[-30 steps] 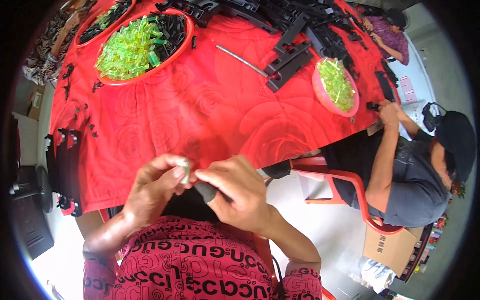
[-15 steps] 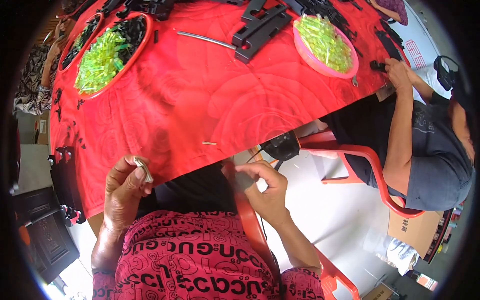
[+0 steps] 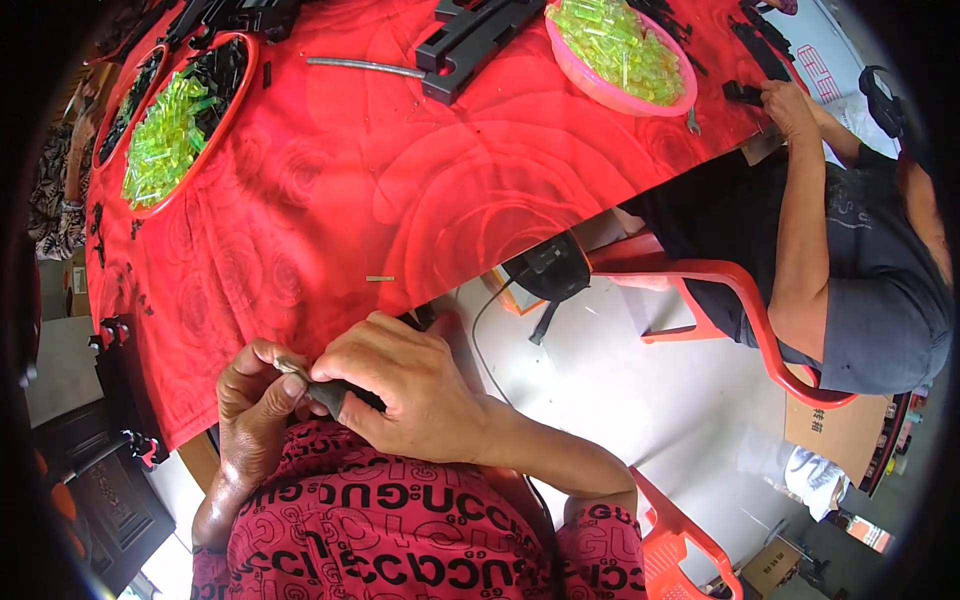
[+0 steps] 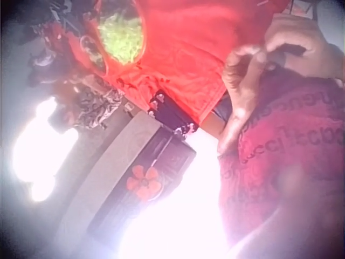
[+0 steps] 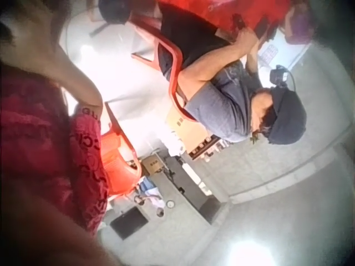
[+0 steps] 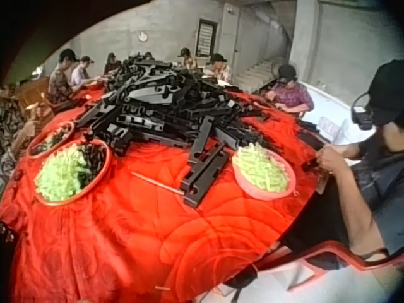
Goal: The person wraps protective bandages around their fingers, then takes black plastic frames and inserts green level vials into them by hand.
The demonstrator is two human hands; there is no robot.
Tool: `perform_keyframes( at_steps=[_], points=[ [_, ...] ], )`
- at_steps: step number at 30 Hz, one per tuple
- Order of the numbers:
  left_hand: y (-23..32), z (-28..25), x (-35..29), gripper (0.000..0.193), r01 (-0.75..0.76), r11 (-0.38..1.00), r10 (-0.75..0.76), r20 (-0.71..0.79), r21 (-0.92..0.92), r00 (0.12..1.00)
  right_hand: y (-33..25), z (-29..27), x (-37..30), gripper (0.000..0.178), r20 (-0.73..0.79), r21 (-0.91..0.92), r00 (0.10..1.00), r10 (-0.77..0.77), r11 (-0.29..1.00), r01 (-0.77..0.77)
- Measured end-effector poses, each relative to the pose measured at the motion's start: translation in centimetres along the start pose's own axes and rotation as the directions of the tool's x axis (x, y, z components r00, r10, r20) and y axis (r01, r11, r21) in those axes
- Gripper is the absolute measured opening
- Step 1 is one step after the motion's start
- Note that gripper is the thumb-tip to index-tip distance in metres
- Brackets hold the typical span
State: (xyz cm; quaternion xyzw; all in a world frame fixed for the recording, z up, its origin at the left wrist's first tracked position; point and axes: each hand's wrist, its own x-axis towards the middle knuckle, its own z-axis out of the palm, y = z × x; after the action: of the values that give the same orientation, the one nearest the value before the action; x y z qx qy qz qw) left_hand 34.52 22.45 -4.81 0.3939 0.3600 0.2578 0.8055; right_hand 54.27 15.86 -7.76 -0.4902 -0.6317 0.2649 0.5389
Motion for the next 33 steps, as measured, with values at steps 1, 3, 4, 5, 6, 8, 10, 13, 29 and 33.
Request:
perform_keyframes(
  at_steps=[1, 3, 4, 5, 6, 8, 10, 13, 29, 33],
  points=[
    [-0.1, -0.1, -0.1, 0.017, -0.005, 1.000, 0.005, -0.010, 0.001, 1.000, 0.0, 0.1, 0.0, 0.030, 0.004, -0.006, 1.000, -0.003, 1.000, 0.003],
    [-0.1, -0.2, 0.0, 0.017, -0.029, 0.999, 0.028, 0.011, 0.036, 1.000, -0.1, 0.2, 0.1, 0.030, 0.009, -0.012, 1.000, -0.006, 1.000, 0.006],
    [0.0, -0.2, 0.1, 0.018, -0.056, 0.996, 0.054, 0.036, 0.074, 0.998, -0.2, 0.1, 0.1, 0.029, 0.011, -0.021, 1.000, -0.003, 1.000, 0.003],
    [0.0, -0.2, 0.0, 0.018, -0.056, 0.996, 0.054, 0.035, 0.072, 0.998, -0.3, 0.0, 0.1, 0.028, 0.013, -0.030, 1.000, 0.001, 1.000, 0.000],
    [0.0, -0.2, -0.2, 0.019, -0.045, 0.995, 0.044, 0.015, 0.092, 0.999, -0.2, -0.2, 0.0, 0.028, 0.013, -0.030, 1.000, 0.002, 1.000, -0.001],
    [0.3, -0.4, -0.4, 0.019, -0.032, 0.993, 0.033, -0.008, 0.110, 0.999, 0.0, -1.0, 0.0, 0.024, 0.008, 0.033, 1.000, -0.029, 0.999, 0.028],
    [0.8, -0.9, -0.7, 0.018, -0.064, 0.984, 0.076, -0.068, 0.166, 0.995, 0.8, -2.6, -1.4, 0.016, -0.010, 0.002, 0.993, 0.119, 0.993, -0.119],
    [1.4, -2.0, -1.0, 0.014, -0.127, 0.977, 0.155, -0.160, 0.168, 0.975, 4.9, -5.3, -6.7, 0.008, -0.105, -0.100, 0.896, 0.431, 0.892, -0.440],
    [1.1, -5.8, -1.3, 0.016, -0.026, 0.954, 0.126, -0.319, 0.300, 0.939, 29.8, -4.3, -11.9, 0.046, -0.281, -0.788, 0.942, 0.182, 0.517, -0.335],
    [1.3, -5.7, -1.2, 0.018, -0.001, 0.949, 0.114, -0.341, 0.314, 0.933, 30.5, -4.1, -12.9, 0.047, -0.293, -0.790, 0.937, 0.192, 0.503, -0.350]
  ],
)
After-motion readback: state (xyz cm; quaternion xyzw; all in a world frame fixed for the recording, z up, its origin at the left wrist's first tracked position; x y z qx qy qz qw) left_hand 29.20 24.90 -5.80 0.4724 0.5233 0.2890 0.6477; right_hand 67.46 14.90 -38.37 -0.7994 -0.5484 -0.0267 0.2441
